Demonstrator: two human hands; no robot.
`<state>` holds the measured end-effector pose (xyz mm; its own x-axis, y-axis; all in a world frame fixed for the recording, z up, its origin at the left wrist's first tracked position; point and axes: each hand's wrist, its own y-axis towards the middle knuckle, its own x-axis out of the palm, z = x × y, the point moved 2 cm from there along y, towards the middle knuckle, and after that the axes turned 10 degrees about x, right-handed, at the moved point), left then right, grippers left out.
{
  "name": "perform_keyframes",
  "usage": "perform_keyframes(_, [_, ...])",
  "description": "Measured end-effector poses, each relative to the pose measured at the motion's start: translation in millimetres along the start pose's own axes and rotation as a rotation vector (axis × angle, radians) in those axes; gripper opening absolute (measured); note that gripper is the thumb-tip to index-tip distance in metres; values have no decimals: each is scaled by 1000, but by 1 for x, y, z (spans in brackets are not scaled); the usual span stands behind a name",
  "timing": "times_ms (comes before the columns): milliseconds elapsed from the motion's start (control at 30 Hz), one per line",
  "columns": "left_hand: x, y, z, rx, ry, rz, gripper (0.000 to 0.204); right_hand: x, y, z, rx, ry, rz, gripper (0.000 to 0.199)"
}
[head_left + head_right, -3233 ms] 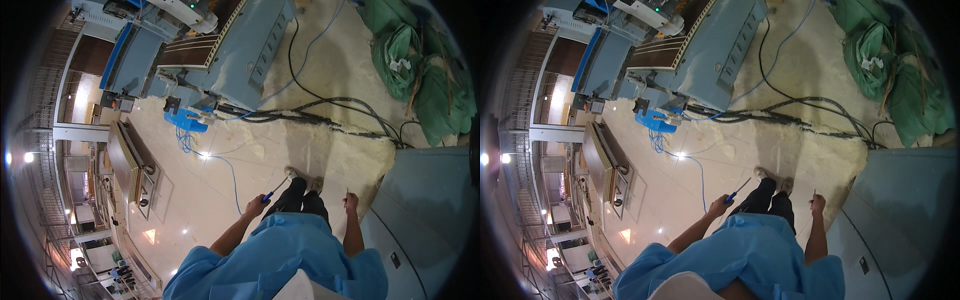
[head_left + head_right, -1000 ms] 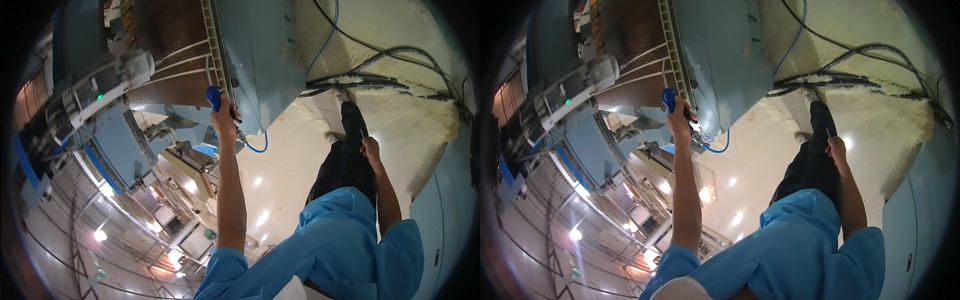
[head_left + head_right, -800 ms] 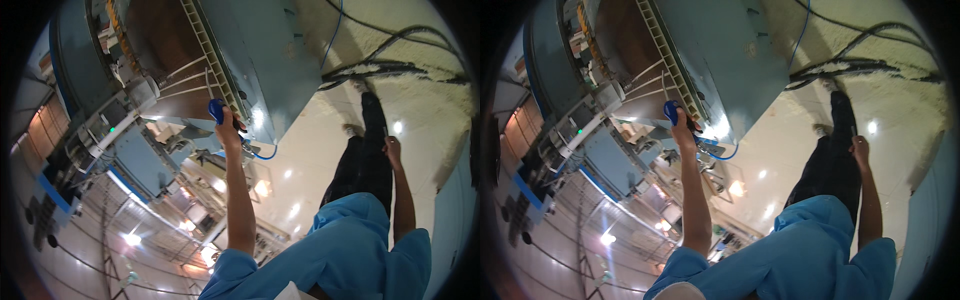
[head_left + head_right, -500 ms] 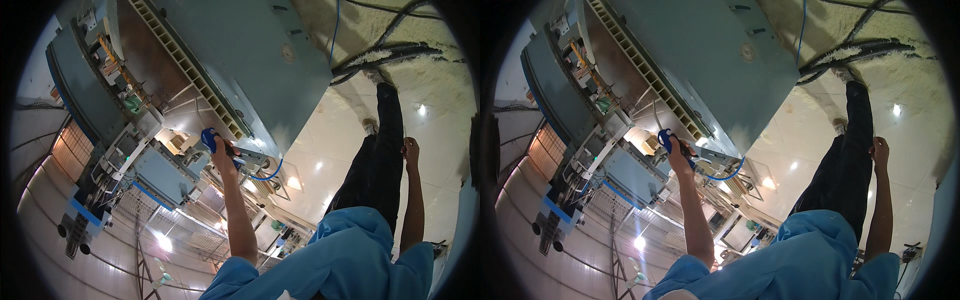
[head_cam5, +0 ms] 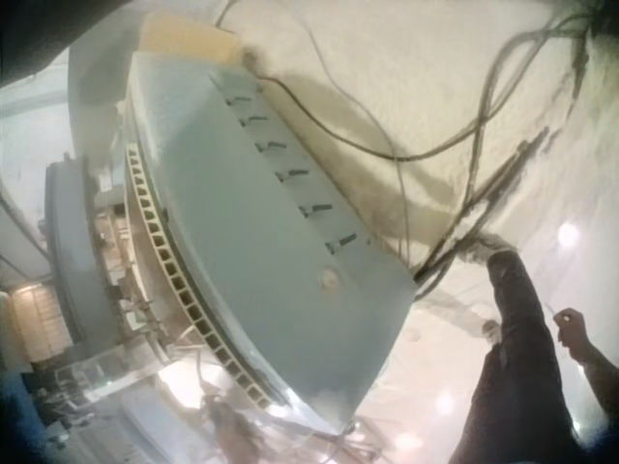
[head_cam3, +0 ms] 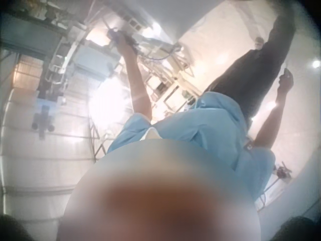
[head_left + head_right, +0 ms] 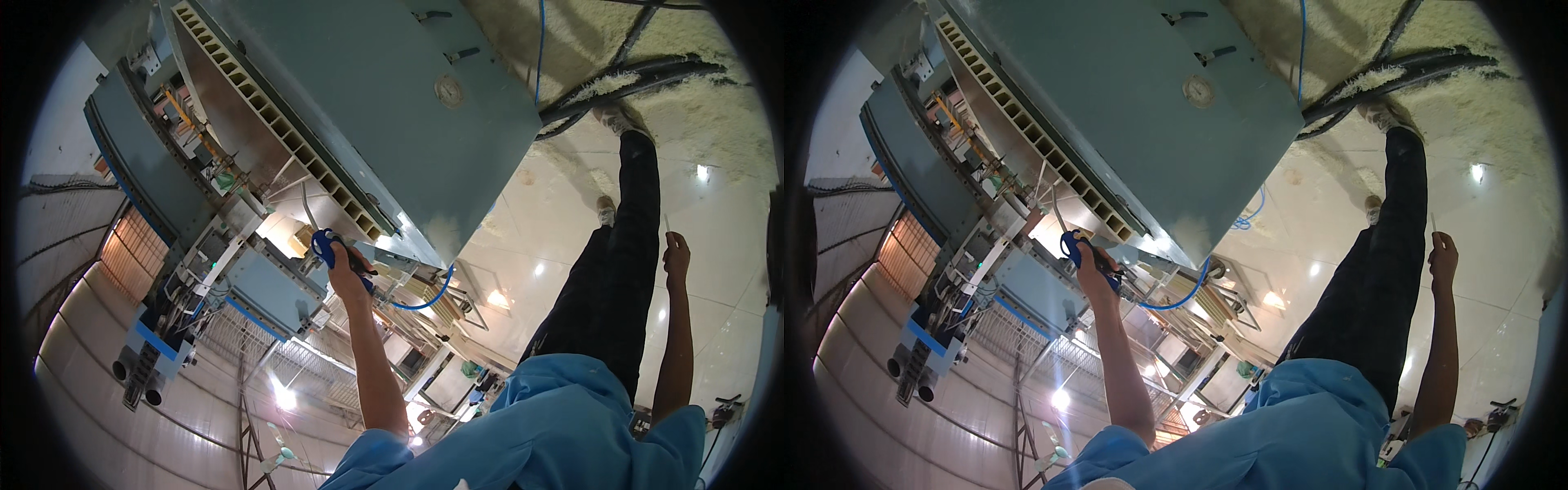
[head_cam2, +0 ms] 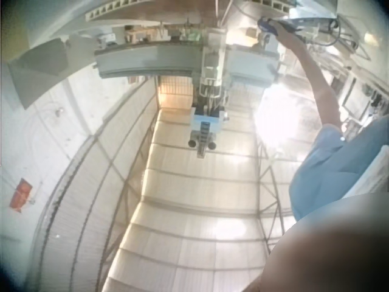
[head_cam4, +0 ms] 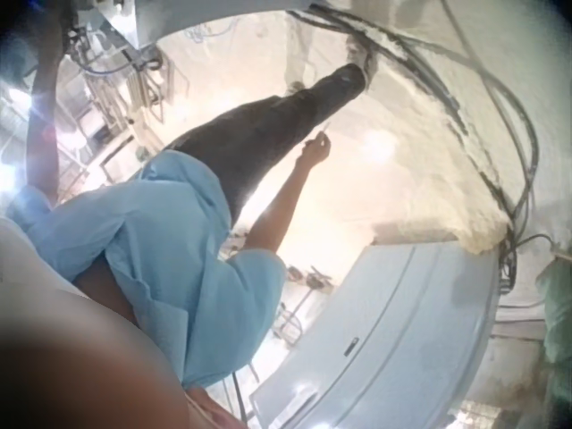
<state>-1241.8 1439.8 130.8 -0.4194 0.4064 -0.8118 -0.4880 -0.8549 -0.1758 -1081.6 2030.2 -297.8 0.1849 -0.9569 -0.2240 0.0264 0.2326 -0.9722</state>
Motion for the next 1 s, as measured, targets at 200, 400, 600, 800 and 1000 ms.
perform_keyframes(200, [-9, -16, 0, 4, -15, -32, 50, 25, -56, -118, -329, 129, -42, 30])
perform_keyframes(400, [-16, -20, -16, -108, -75, -18, 49, 169, -238, -325, -691, 144, -540, 23])
perform_keyframes(600, [-19, -25, -22, -131, 157, -36, 57, 281, -425, -436, -1069, -175, -820, 26])
perform_keyframes(800, [-17, -15, -25, 19, 450, 21, 61, 328, -457, -451, -1016, -313, -781, 24])
perform_keyframes(1000, [-15, -16, -33, 7, 436, 11, 60, 363, -450, -470, -1024, -416, -815, 21])
